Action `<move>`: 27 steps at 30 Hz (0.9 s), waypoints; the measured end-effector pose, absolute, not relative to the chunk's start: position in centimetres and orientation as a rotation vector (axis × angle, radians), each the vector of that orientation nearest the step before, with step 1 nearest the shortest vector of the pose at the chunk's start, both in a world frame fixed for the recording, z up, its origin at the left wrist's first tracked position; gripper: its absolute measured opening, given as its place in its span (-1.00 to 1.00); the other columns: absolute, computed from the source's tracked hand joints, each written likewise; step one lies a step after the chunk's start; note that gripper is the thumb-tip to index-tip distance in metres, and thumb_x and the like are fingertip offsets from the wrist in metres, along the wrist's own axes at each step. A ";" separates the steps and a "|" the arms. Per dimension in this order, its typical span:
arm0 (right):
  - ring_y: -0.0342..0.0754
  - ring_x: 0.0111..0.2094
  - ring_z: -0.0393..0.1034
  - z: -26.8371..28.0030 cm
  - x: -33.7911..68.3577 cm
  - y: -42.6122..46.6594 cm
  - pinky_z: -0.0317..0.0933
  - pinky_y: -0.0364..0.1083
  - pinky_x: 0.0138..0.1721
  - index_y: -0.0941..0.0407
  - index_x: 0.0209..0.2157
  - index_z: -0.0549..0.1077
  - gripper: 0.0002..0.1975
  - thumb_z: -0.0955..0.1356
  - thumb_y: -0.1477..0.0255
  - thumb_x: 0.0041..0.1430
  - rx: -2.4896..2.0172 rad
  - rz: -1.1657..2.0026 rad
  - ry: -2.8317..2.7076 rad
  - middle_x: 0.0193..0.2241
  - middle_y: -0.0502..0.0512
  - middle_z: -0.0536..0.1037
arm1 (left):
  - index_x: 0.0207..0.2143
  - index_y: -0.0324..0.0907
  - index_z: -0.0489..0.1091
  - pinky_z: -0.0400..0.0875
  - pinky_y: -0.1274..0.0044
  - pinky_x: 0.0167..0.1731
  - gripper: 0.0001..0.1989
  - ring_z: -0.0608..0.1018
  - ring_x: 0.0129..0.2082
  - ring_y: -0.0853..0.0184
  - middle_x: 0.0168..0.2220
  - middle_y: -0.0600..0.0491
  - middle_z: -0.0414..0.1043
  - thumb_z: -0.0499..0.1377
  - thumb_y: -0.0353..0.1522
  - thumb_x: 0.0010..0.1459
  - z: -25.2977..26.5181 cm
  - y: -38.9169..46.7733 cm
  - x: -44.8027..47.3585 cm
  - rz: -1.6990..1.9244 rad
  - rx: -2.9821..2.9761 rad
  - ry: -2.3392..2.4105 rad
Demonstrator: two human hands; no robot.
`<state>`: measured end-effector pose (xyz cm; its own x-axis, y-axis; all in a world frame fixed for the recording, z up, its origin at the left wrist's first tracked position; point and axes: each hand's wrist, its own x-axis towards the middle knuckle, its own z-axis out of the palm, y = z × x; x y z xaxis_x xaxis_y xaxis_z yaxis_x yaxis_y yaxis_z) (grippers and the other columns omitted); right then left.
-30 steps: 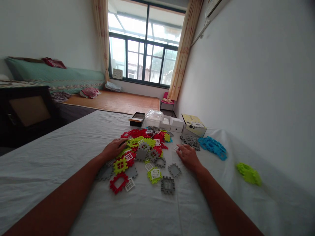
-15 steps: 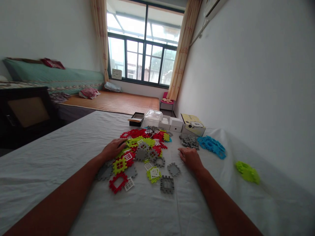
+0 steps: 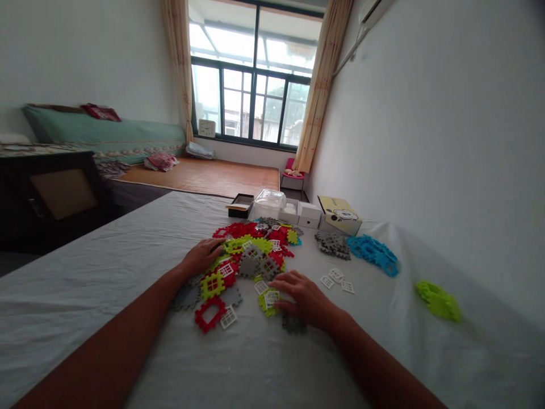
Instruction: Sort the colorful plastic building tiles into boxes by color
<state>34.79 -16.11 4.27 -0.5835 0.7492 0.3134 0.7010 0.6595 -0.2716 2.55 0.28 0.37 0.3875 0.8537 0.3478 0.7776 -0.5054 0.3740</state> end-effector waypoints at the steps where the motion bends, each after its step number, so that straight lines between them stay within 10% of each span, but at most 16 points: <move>1: -0.03 -0.05 0.31 4.2 34.0 -16.3 0.21 -0.05 -0.02 -0.04 0.02 0.38 -0.61 0.30 0.19 0.17 -1.114 0.161 -2.530 -0.07 0.10 0.47 | 0.04 -0.11 0.36 0.26 0.39 0.06 -0.52 0.43 0.03 0.20 0.04 -0.01 0.42 -0.08 -0.13 0.19 0.4 0.2 2.6 0.760 2.486 1.483; 22: -0.07 -0.45 0.40 3.8 43.1 -13.6 0.23 -0.13 -0.38 0.08 -0.35 0.54 -0.66 0.21 0.21 0.21 -1.605 0.235 -1.942 -0.46 0.05 0.56 | 0.02 -0.14 0.38 0.28 0.40 0.04 -0.51 0.44 0.01 0.18 0.01 -0.04 0.44 -0.09 -0.11 0.18 0.6 0.0 2.6 0.770 2.531 1.476; 27: 0.03 -0.17 0.37 3.1 45.4 -13.6 0.22 0.00 -0.11 0.06 -0.26 0.55 -0.72 0.28 0.23 0.16 -1.593 0.035 -2.050 -0.24 0.13 0.55 | 0.02 -0.13 0.38 0.28 0.39 0.04 -0.52 0.44 0.01 0.19 0.01 -0.03 0.44 -0.09 -0.12 0.19 0.4 0.1 2.6 0.778 2.521 1.472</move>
<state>45.39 -13.64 3.07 -0.1565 0.9056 0.3943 0.8914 0.3014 -0.3384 2.58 0.15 0.42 0.3948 0.8411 0.3697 0.7795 -0.5197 0.3497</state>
